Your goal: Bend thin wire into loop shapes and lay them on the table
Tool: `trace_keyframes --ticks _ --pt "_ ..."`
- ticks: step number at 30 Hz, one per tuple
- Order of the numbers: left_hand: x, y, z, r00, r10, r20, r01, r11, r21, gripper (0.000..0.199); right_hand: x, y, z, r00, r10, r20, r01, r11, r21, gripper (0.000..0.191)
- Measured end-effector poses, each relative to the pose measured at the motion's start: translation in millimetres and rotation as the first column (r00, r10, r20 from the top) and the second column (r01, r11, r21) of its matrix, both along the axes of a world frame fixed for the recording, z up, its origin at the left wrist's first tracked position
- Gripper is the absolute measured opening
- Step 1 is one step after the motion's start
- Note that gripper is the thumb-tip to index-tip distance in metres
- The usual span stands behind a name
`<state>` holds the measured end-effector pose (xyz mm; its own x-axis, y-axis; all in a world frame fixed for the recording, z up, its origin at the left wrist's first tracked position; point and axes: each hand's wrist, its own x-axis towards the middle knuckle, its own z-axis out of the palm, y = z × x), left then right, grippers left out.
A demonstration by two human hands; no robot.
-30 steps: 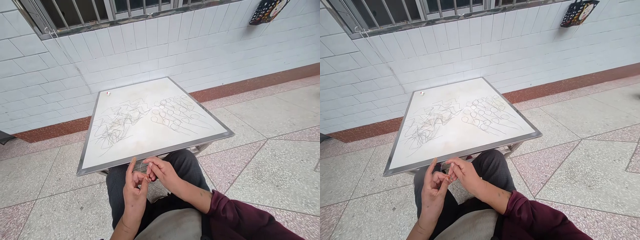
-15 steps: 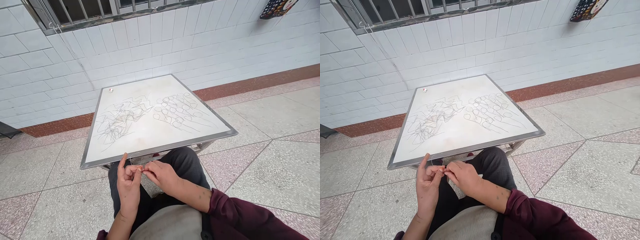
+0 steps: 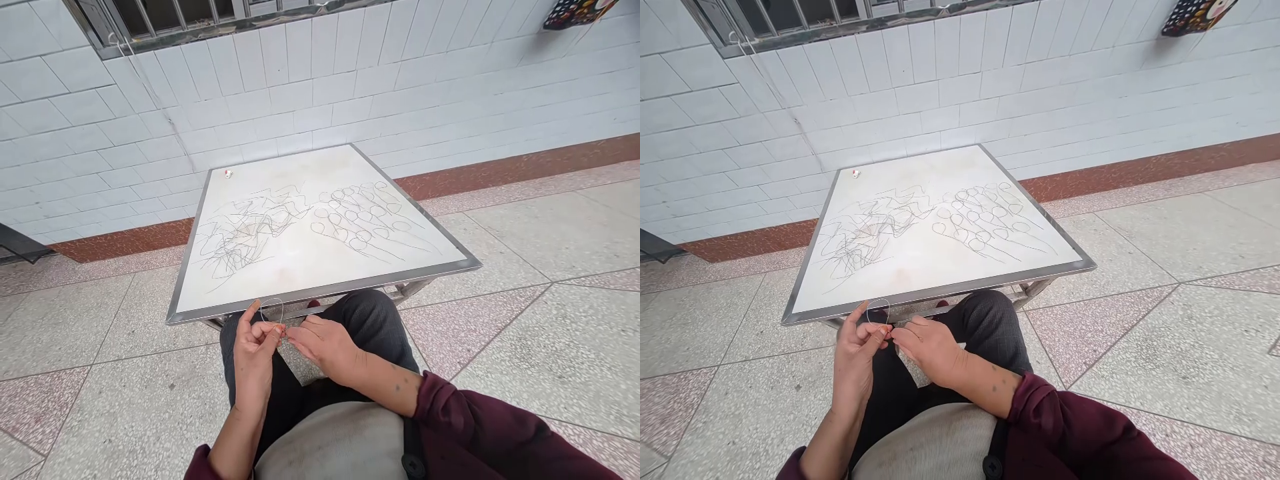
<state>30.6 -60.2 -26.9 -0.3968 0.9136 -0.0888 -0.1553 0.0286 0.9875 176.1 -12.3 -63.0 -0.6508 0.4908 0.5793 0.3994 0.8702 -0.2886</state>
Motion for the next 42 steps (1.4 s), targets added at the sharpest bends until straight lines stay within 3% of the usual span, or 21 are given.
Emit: trace_keyframes --ticks 3,6,12,20,24,27,31,42 --pt "-2 2 -3.5 0.998 -0.011 0.069 0.012 1.0 -0.006 0.06 2 0 -5.3 0.994 0.092 0.056 -0.096 0.993 0.064 0.022" --pt "-4 3 -5.1 0.994 0.0 0.113 0.002 1.0 -0.02 0.058 3 1 -10.0 0.994 0.108 0.027 -0.108 0.994 0.025 0.021" --pt "-9 4 0.6 0.99 0.099 0.102 -0.107 0.992 0.068 0.052 4 2 -3.6 0.998 0.021 -0.053 -0.026 0.993 -0.111 0.018" --pt "-21 7 6.0 0.974 0.211 0.087 -0.221 0.966 0.131 0.054 16 7 0.5 0.997 0.016 -0.078 -0.039 0.954 -0.296 0.017" --pt "-38 7 9.4 0.947 0.314 0.067 -0.321 0.933 0.162 0.058 27 11 -1.8 0.984 -0.116 -0.134 0.053 0.914 -0.402 0.018" --pt "-38 8 10.8 0.959 0.265 0.102 -0.276 0.953 0.125 0.065 29 12 5.3 0.949 -0.196 -0.248 0.056 0.876 -0.478 0.016" --pt "-22 8 9.1 0.974 0.198 0.113 -0.209 0.973 0.096 0.068 20 9 16.5 0.956 -0.086 -0.281 -0.041 0.908 -0.416 0.015" --pt "-9 5 2.1 0.988 0.126 0.09 -0.136 0.984 0.112 0.068 15 2 7.4 0.98 0.033 -0.197 -0.104 0.927 -0.361 0.015"
